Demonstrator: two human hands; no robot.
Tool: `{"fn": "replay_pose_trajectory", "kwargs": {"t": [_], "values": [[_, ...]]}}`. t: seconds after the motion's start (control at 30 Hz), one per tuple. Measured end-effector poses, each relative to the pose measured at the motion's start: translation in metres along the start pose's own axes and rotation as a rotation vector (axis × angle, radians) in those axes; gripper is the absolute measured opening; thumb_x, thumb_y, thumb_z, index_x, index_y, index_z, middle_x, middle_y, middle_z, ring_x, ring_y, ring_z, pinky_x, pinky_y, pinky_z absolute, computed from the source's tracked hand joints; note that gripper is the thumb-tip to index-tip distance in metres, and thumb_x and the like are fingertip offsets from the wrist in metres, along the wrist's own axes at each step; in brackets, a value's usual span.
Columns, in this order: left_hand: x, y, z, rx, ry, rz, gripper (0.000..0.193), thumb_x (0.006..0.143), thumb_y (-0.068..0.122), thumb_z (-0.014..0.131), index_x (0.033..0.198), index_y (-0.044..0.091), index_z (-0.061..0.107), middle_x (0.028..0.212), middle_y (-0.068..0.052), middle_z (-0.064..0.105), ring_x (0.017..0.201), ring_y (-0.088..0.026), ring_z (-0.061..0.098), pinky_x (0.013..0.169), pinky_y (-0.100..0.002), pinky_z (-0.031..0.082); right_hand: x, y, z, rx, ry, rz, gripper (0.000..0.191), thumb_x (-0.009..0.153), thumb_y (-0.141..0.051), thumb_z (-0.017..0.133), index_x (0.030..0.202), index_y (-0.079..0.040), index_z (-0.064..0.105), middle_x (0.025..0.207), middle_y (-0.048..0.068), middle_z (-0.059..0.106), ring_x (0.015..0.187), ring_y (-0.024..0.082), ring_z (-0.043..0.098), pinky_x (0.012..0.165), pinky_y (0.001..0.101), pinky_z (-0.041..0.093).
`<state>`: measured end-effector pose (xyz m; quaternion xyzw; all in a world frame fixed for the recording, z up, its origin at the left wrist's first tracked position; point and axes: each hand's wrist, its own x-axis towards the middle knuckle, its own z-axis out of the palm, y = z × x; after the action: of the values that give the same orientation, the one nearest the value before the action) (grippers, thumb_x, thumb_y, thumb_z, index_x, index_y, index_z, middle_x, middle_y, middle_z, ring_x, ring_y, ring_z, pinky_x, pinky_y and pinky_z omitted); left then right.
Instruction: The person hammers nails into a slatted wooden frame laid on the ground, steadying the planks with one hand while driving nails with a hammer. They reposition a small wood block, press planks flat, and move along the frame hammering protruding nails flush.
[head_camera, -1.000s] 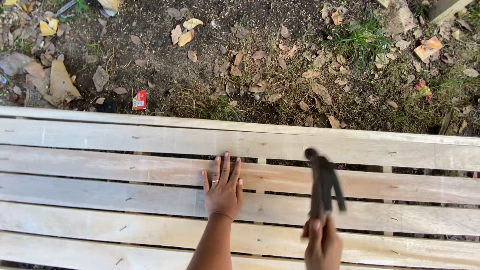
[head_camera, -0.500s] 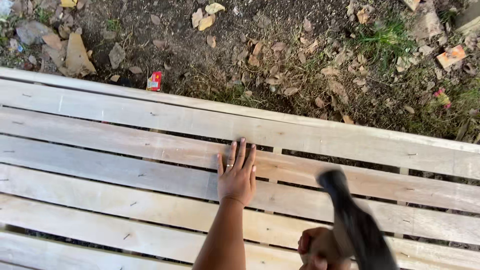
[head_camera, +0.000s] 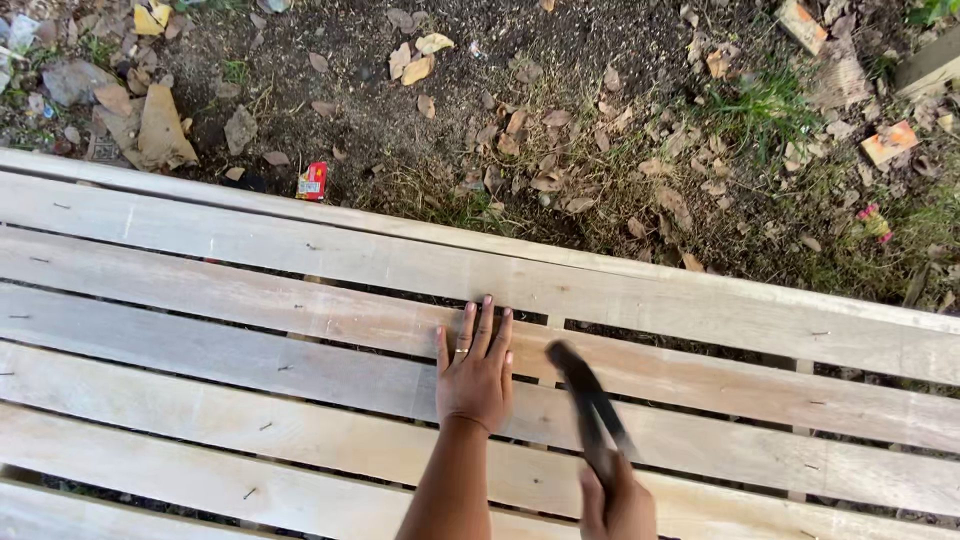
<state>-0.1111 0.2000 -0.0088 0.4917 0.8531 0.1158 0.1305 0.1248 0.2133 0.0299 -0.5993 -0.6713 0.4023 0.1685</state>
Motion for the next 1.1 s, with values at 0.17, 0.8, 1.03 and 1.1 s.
{"fn": "replay_pose_trajectory", "kwargs": {"t": [0.17,0.8,1.03,1.1], "values": [[0.002,-0.002,0.002,-0.011,0.034,0.000,0.063,0.099,0.032,0.042,0.159,0.022,0.030,0.169,-0.001,0.020,0.154,-0.024,0.019,0.120,-0.061,0.010,0.004,0.010,0.008,-0.159,-0.030,0.021,0.041,0.088,-0.044,0.060,0.100,-0.005,0.066,0.053,0.017,0.065,0.054,0.036,0.072,0.050,0.0426,0.053],[-0.010,-0.012,0.002,0.084,0.040,-0.002,0.060,0.099,0.034,0.035,0.158,0.025,0.032,0.169,0.000,0.020,0.154,-0.023,0.017,0.121,-0.058,0.007,0.125,-0.002,-0.044,-0.689,0.473,-0.171,0.047,0.093,-0.031,0.079,0.135,-0.014,0.066,0.128,0.013,0.067,0.114,0.035,0.062,0.093,0.0519,0.052],[-0.013,-0.013,-0.006,0.070,-0.016,-0.023,0.063,0.097,0.035,0.039,0.159,0.025,0.031,0.169,-0.001,0.020,0.154,-0.027,0.018,0.120,-0.061,0.006,0.064,-0.011,0.025,-0.565,0.187,-0.240,0.068,0.085,-0.037,0.072,0.150,-0.028,0.055,0.162,0.011,0.043,0.154,0.035,0.036,0.126,0.0665,0.016],[-0.013,-0.012,-0.009,0.045,-0.020,-0.035,0.065,0.097,0.037,0.042,0.159,0.025,0.031,0.169,-0.001,0.021,0.154,-0.027,0.019,0.121,-0.061,0.006,0.057,-0.013,0.031,-0.547,0.206,-0.216,0.067,0.087,-0.042,0.068,0.152,-0.032,0.053,0.165,0.012,0.040,0.158,0.037,0.031,0.126,0.0679,0.011]]}}
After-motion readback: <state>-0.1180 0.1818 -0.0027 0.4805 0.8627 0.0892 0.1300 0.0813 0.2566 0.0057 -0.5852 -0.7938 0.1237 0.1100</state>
